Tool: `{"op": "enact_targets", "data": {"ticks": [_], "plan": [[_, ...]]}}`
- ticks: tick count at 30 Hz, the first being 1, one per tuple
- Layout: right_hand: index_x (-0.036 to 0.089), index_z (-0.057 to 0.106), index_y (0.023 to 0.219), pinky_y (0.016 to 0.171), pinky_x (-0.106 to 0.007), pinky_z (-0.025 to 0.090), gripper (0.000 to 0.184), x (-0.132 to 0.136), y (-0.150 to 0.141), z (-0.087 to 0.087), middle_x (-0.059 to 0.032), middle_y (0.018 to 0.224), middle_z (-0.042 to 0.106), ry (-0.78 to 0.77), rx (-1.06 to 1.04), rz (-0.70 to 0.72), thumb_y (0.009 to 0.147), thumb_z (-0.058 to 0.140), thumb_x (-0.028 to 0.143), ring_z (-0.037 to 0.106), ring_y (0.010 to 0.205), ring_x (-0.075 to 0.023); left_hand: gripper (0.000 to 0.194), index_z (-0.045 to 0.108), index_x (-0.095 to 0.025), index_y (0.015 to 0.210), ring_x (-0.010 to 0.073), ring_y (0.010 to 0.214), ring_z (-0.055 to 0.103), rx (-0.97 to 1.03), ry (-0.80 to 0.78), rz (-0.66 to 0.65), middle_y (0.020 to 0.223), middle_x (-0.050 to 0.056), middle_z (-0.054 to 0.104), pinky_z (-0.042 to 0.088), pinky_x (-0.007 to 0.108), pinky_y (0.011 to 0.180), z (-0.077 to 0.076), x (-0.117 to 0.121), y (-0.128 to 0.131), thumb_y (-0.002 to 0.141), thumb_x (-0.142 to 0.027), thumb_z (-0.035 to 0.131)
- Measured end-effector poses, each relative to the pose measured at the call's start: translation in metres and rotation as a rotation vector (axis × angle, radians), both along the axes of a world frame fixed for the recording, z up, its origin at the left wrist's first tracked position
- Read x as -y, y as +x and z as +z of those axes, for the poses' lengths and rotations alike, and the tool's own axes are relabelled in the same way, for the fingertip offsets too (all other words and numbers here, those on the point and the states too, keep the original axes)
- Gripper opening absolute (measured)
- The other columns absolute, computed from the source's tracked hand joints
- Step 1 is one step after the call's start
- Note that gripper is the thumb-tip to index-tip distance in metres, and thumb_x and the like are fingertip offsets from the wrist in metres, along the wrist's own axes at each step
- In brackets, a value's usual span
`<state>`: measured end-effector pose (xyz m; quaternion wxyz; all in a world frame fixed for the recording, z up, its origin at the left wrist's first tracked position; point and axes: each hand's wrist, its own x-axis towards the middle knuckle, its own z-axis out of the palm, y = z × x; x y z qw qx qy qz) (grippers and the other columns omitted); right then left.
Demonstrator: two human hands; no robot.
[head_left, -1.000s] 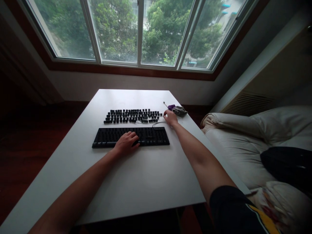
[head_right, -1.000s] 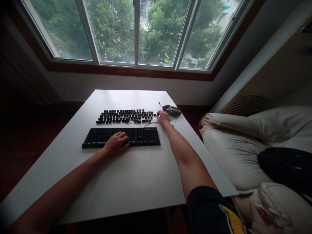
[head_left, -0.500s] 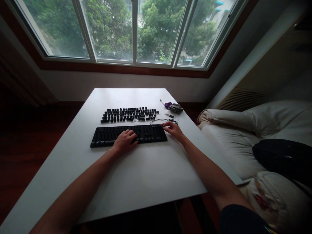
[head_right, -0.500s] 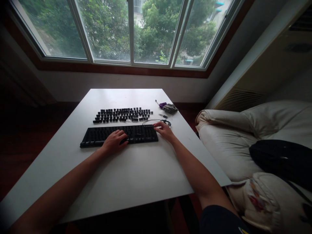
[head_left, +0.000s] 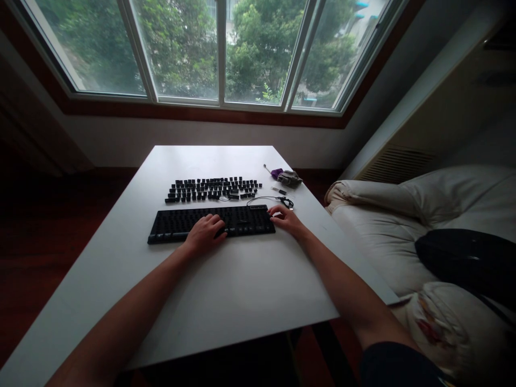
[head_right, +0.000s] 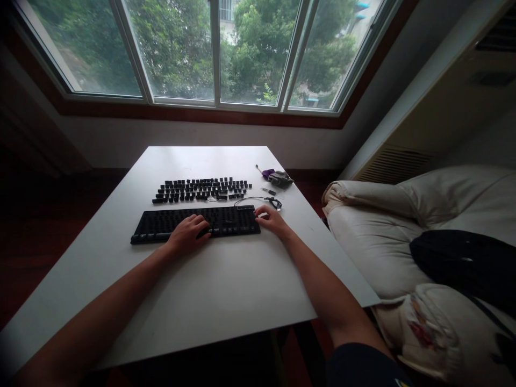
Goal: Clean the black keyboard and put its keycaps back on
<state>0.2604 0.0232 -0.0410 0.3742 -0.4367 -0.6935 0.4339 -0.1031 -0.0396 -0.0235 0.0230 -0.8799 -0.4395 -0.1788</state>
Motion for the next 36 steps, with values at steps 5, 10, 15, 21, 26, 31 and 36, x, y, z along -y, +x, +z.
{"op": "enact_targets", "data": {"ticks": [5,10,15,21,26,31,36], "plan": [[0.020,0.065,0.094,0.073,-0.032,0.055,0.030,-0.003,0.003,-0.003,-0.0080,0.122,0.064,0.050,0.046,0.042,0.078,0.074,0.044,0.063,0.076,-0.0140,0.017,0.063,-0.023,0.102,0.0245,0.096,0.055,0.005,0.004,-0.002,0.105,0.008,0.061,0.047,0.039,0.084,0.000,0.001,0.001,0.094,-0.036,0.058],[0.022,0.069,0.094,0.085,-0.036,0.056,0.020,-0.004,0.004,-0.003,-0.0077,0.118,0.066,0.170,0.097,0.041,0.085,0.067,0.040,0.064,0.103,-0.0225,0.017,0.063,-0.023,0.103,0.0247,0.097,0.054,-0.005,0.007,0.009,0.105,0.008,0.061,0.046,0.039,0.085,-0.001,0.001,0.001,0.094,-0.037,0.058],[0.023,0.071,0.092,0.081,-0.037,0.057,0.016,-0.005,0.001,-0.003,-0.0077,0.113,0.066,0.235,0.155,-0.006,0.086,0.064,0.036,0.063,0.103,-0.0241,0.017,0.063,-0.023,0.102,0.0246,0.097,0.054,-0.009,0.006,0.020,0.105,0.008,0.061,0.046,0.040,0.085,0.000,0.002,0.002,0.093,-0.037,0.059],[0.023,0.070,0.098,0.077,-0.035,0.058,0.016,0.001,-0.005,-0.001,-0.0062,0.104,0.067,0.318,0.177,-0.057,0.087,0.063,0.033,0.065,0.092,-0.0216,0.017,0.063,-0.023,0.102,0.0246,0.097,0.054,-0.010,0.007,0.019,0.105,0.008,0.061,0.046,0.039,0.085,0.000,0.002,0.002,0.093,-0.036,0.059],[0.023,0.070,0.096,0.073,-0.035,0.059,0.014,0.002,-0.009,-0.002,-0.0065,0.100,0.067,0.389,0.221,-0.107,0.090,0.062,0.033,0.064,0.088,-0.0211,0.017,0.063,-0.022,0.102,0.0246,0.097,0.054,-0.018,0.013,0.016,0.105,0.008,0.061,0.046,0.040,0.085,0.001,0.002,0.001,0.094,-0.036,0.059],[0.023,0.072,0.100,0.073,-0.035,0.059,0.017,-0.003,-0.006,-0.007,-0.0053,0.097,0.068,0.403,0.221,-0.103,0.091,0.061,0.031,0.066,0.086,-0.0205,0.017,0.063,-0.022,0.102,0.0248,0.097,0.055,-0.019,0.021,0.014,0.105,0.008,0.061,0.047,0.040,0.084,0.000,0.002,0.002,0.094,-0.037,0.059],[0.023,0.072,0.095,0.070,-0.035,0.058,0.014,-0.006,-0.007,-0.011,-0.0060,0.099,0.067,0.423,0.238,-0.123,0.090,0.062,0.030,0.065,0.085,-0.0208,0.017,0.063,-0.022,0.102,0.0248,0.096,0.055,-0.020,0.027,0.001,0.105,0.008,0.061,0.047,0.040,0.084,0.000,0.001,0.001,0.094,-0.036,0.058]]}}
